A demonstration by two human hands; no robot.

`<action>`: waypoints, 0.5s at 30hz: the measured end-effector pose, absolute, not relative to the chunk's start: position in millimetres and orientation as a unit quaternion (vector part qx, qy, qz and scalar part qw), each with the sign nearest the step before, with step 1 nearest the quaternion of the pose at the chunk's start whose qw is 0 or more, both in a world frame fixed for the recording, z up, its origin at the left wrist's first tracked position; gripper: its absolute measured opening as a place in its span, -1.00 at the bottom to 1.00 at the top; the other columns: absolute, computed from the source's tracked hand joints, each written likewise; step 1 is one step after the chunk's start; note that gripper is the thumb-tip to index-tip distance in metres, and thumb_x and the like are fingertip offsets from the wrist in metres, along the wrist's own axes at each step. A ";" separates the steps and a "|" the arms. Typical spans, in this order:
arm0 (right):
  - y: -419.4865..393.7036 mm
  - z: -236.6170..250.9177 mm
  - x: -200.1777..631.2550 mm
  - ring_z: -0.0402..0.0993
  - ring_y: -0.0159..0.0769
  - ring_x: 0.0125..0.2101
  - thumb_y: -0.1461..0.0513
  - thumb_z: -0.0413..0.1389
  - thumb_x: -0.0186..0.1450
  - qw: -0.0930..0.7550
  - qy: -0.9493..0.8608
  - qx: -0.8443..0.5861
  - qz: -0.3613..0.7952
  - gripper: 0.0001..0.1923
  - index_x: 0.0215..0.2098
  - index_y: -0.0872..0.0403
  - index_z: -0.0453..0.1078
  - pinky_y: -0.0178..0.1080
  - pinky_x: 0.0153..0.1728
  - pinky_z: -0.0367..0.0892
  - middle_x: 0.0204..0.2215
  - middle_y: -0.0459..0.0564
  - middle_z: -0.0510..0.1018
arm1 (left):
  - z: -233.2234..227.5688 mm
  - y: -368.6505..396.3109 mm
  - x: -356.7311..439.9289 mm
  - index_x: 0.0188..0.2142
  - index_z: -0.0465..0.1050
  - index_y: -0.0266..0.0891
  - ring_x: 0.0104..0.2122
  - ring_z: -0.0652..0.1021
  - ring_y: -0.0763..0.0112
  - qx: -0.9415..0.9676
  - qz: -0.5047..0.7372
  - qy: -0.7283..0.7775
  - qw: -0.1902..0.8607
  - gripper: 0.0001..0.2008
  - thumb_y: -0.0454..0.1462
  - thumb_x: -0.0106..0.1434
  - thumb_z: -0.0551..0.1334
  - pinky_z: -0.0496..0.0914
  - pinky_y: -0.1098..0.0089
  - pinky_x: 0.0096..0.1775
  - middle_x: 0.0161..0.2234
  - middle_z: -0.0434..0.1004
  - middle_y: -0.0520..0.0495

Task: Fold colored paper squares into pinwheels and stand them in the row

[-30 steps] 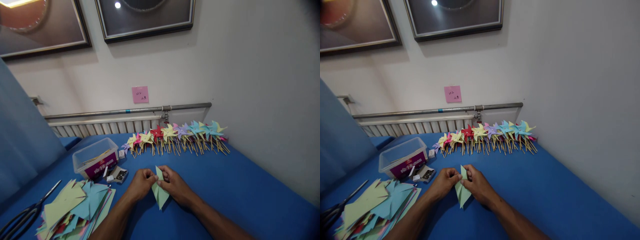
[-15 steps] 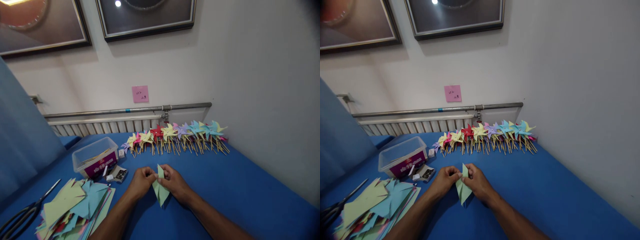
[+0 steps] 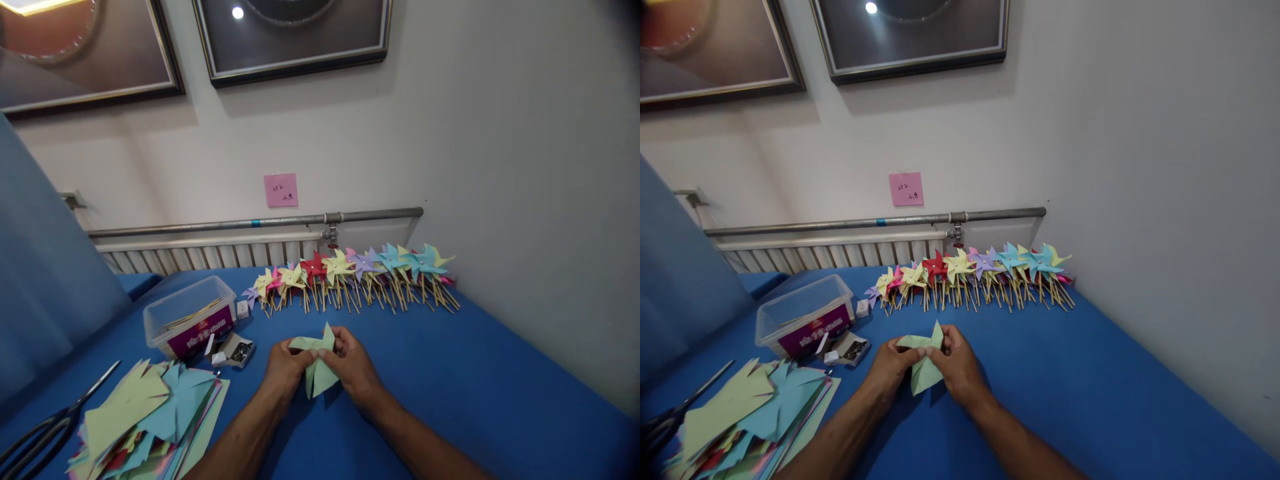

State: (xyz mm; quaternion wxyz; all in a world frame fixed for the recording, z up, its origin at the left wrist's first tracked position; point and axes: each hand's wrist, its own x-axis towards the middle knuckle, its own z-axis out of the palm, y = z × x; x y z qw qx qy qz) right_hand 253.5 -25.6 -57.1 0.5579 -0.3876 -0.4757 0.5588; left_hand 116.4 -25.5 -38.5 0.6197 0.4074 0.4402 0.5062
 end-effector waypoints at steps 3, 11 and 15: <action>-26.1 -57.1 254.6 0.54 -0.27 -0.45 0.12 0.34 0.04 0.555 -0.472 -0.379 0.571 -0.61 -0.23 0.00 0.33 -0.26 -0.41 0.39 -0.39 -0.10 0.63 | -39.7 -23.9 114.8 -0.43 0.58 -0.38 -0.55 0.53 0.34 0.420 0.507 0.434 0.615 -0.64 -0.21 -0.22 0.52 0.42 0.36 -0.41 -0.53 0.61 -0.11; -22.4 -58.4 259.0 0.57 -0.23 -0.43 0.10 0.34 0.04 0.542 -0.476 -0.386 0.575 -0.56 -0.19 0.03 0.33 -0.25 -0.41 0.38 -0.35 -0.04 0.65 | -42.8 -20.9 113.8 -0.47 0.55 -0.36 -0.57 0.51 0.34 0.428 0.503 0.448 0.602 -0.75 -0.27 -0.19 0.44 0.40 0.37 -0.43 -0.55 0.59 -0.08; -21.6 -58.4 259.4 0.58 -0.23 -0.40 0.13 0.33 0.03 0.544 -0.481 -0.391 0.566 -0.57 -0.20 0.03 0.32 -0.27 -0.42 0.37 -0.34 -0.03 0.65 | -43.7 -21.3 113.6 -0.46 0.55 -0.36 -0.56 0.52 0.35 0.430 0.502 0.436 0.610 -0.75 -0.27 -0.18 0.43 0.39 0.37 -0.41 -0.55 0.59 -0.08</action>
